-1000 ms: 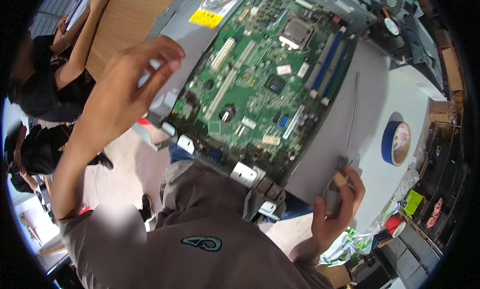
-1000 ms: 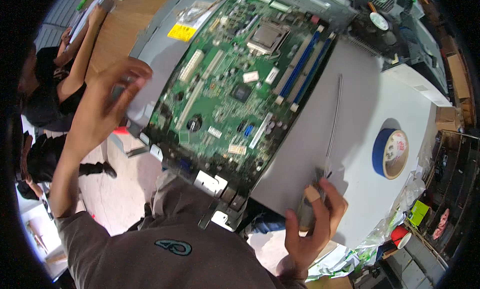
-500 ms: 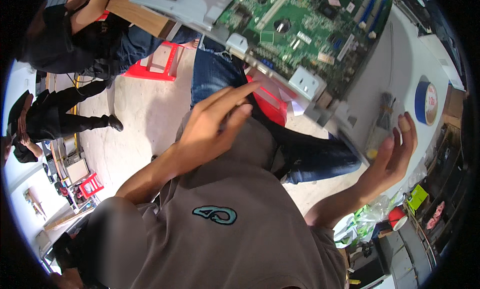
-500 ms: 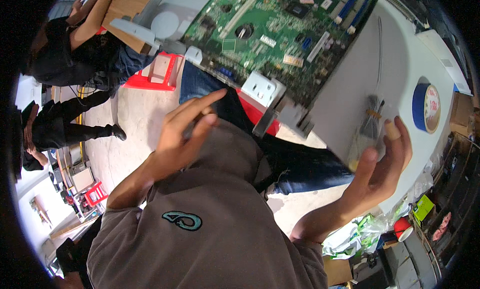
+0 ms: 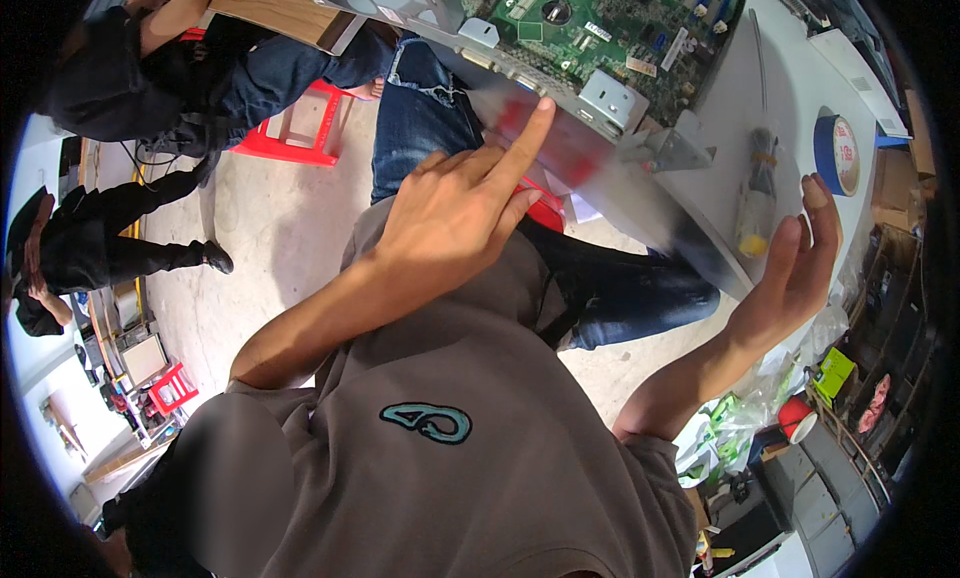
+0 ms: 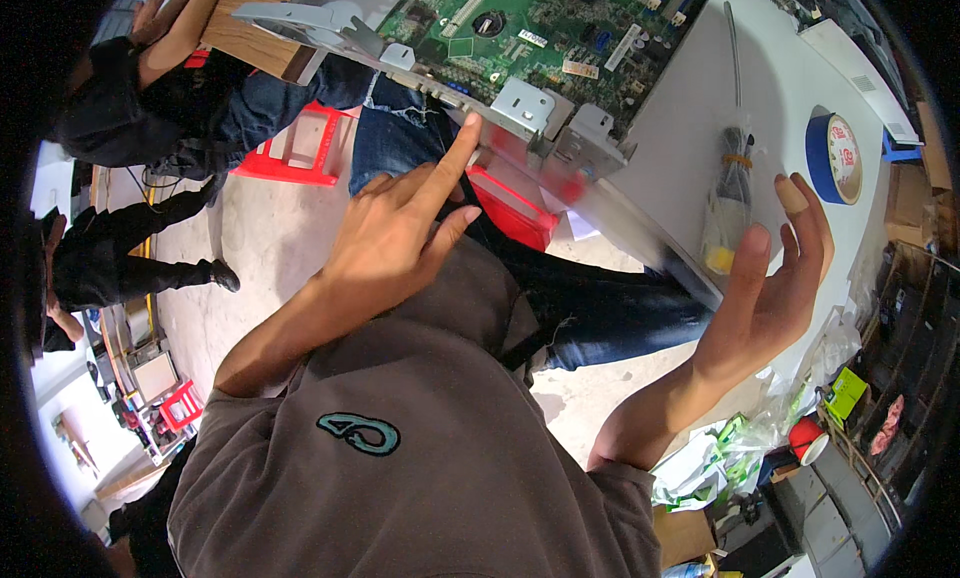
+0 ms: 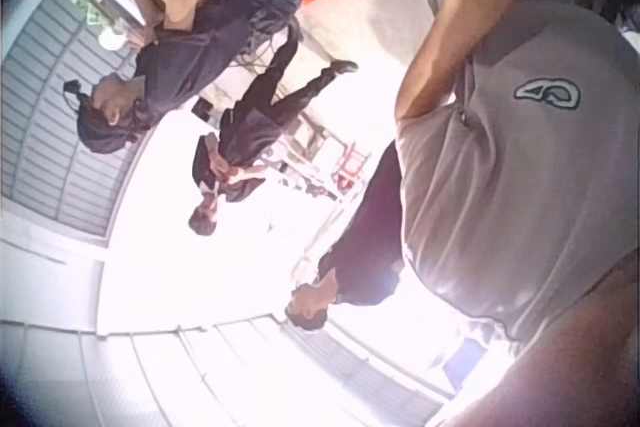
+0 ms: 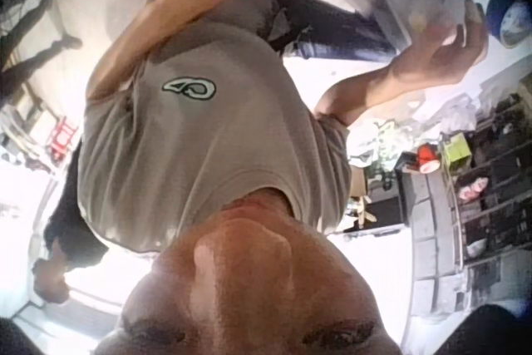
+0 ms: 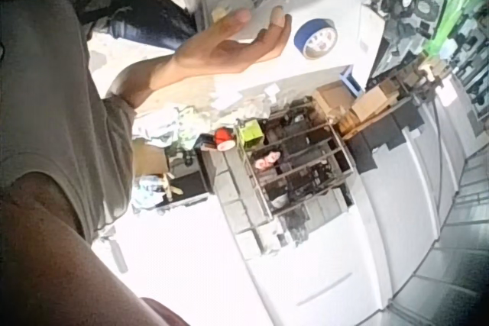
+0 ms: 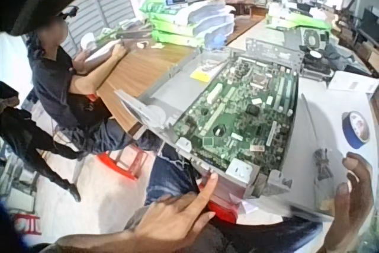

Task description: The person disassembles a computer motherboard by removing a metal bracket from the rear I/O panel and then uses a screwdriver to loosen a screw on the CPU socket area before lifting the motherboard from its metal chassis.

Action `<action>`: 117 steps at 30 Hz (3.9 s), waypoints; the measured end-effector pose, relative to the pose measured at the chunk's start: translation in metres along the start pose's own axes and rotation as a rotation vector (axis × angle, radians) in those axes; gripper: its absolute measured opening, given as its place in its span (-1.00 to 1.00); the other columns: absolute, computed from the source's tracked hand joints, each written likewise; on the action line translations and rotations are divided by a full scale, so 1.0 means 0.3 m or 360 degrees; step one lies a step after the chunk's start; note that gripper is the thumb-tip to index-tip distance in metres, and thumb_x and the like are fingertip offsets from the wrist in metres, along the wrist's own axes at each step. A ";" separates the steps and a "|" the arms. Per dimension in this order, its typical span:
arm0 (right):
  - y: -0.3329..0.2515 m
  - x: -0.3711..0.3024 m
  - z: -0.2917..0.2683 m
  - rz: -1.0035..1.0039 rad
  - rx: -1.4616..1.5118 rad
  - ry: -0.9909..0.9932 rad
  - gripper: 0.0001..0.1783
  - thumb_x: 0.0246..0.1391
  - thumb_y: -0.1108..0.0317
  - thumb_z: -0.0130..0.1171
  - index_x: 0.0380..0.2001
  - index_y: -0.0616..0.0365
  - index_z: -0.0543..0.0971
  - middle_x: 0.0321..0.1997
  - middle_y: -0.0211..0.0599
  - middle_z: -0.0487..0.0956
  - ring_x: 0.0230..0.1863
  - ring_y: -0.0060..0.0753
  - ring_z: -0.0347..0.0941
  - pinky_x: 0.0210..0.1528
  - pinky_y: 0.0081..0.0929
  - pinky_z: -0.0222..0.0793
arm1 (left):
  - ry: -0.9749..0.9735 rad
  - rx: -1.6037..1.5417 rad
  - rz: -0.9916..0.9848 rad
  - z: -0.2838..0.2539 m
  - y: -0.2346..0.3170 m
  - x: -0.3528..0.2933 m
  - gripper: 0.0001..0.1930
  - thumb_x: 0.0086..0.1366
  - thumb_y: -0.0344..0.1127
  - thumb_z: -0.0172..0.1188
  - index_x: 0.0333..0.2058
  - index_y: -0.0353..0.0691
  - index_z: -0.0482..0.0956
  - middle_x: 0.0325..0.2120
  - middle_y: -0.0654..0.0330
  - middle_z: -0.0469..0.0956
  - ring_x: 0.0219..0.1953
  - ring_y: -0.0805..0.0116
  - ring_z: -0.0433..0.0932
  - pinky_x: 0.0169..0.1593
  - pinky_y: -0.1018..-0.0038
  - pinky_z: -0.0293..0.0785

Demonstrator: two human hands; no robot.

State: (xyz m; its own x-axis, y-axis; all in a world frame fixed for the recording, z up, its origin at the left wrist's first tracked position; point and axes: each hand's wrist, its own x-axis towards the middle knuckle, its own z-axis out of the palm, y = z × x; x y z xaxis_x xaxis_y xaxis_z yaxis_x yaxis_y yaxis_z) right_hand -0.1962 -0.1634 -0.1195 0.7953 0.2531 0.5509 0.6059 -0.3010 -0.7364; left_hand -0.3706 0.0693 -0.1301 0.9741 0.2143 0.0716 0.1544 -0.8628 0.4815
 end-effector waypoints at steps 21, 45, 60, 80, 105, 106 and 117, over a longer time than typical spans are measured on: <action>-0.062 -0.142 0.231 0.0001 0.0162 -0.0063 -0.37 -0.06 0.55 0.36 0.13 0.25 0.41 -0.03 -0.18 0.52 -0.31 -0.50 0.53 -0.26 -0.57 0.40 | 0.0021 0.0000 0.0032 0.063 0.028 -0.017 -0.11 0.29 -0.37 0.24 0.46 -0.11 -0.13 -0.36 0.02 0.64 -0.45 -0.02 0.57 -0.28 0.19 0.47; -0.129 -0.173 0.326 0.0083 0.0032 0.0283 -0.35 -0.17 0.60 0.32 0.09 0.19 0.43 -0.21 -0.26 0.42 -0.36 -0.36 0.40 -0.24 -0.41 0.38 | 0.0148 0.0184 0.0034 0.086 0.025 -0.031 -0.16 0.29 -0.37 0.17 0.43 -0.29 -0.12 -0.24 -0.09 0.59 -0.29 -0.08 0.61 -0.15 0.12 0.53; -0.092 -0.097 0.309 0.0292 0.0107 -0.0027 -0.23 -0.27 0.60 0.39 0.14 0.18 0.41 0.07 -0.07 0.42 0.08 -0.09 0.36 0.05 -0.32 0.31 | 0.0374 0.0406 0.0644 -0.194 0.038 0.202 -0.43 -0.01 -0.49 0.42 0.04 -0.34 0.50 -0.10 0.03 0.53 -0.10 0.01 0.49 -0.01 0.23 0.41; -0.038 -0.108 0.374 0.0053 0.0108 0.0209 -0.81 0.07 0.34 0.24 -0.22 -0.13 0.53 -0.16 -0.35 0.47 -0.12 -0.29 0.50 -0.24 -0.52 0.48 | 0.0204 -0.0078 0.0219 -0.092 -0.001 0.352 -0.68 -0.07 -0.28 0.42 -0.24 -0.05 0.73 -0.57 0.51 0.44 -0.45 0.53 0.39 -0.36 0.61 0.25; -0.057 -0.053 0.309 0.0032 0.0204 -0.0076 -0.72 -0.13 0.29 0.33 -0.29 0.08 0.55 -0.17 -0.22 0.53 -0.18 -0.16 0.45 -0.36 -0.43 0.49 | 0.0055 -0.0001 0.0111 -0.121 0.029 0.377 -0.65 -0.16 -0.33 0.29 -0.28 -0.08 0.71 -0.50 0.47 0.51 -0.45 0.50 0.38 -0.30 0.54 0.17; -0.053 -0.045 0.303 0.0004 0.0210 -0.0133 -0.71 -0.13 0.30 0.33 -0.28 0.09 0.55 -0.16 -0.21 0.53 -0.18 -0.17 0.45 -0.37 -0.43 0.49 | 0.0063 0.0007 0.0121 -0.120 0.028 0.379 -0.64 -0.16 -0.31 0.29 -0.26 -0.09 0.71 -0.49 0.46 0.51 -0.44 0.50 0.38 -0.29 0.53 0.17; -0.016 -0.071 0.279 -0.0074 0.0330 -0.0179 -0.67 -0.19 0.39 0.35 -0.25 0.12 0.58 -0.10 -0.17 0.54 -0.16 -0.14 0.45 -0.33 -0.38 0.51 | -0.0015 0.0017 0.0363 -0.127 -0.008 0.377 -0.66 0.05 -0.12 0.33 -0.19 -0.09 0.70 -0.44 0.43 0.51 -0.42 0.48 0.37 -0.29 0.50 0.21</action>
State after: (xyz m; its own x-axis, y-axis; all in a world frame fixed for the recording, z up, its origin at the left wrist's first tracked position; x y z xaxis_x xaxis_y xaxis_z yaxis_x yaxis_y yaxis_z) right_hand -0.2177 -0.0905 -0.1604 0.7525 0.3663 0.5473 0.6153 -0.0944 -0.7826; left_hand -0.2671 0.1132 -0.0899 0.9855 0.0087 0.1697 -0.0686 -0.8932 0.4443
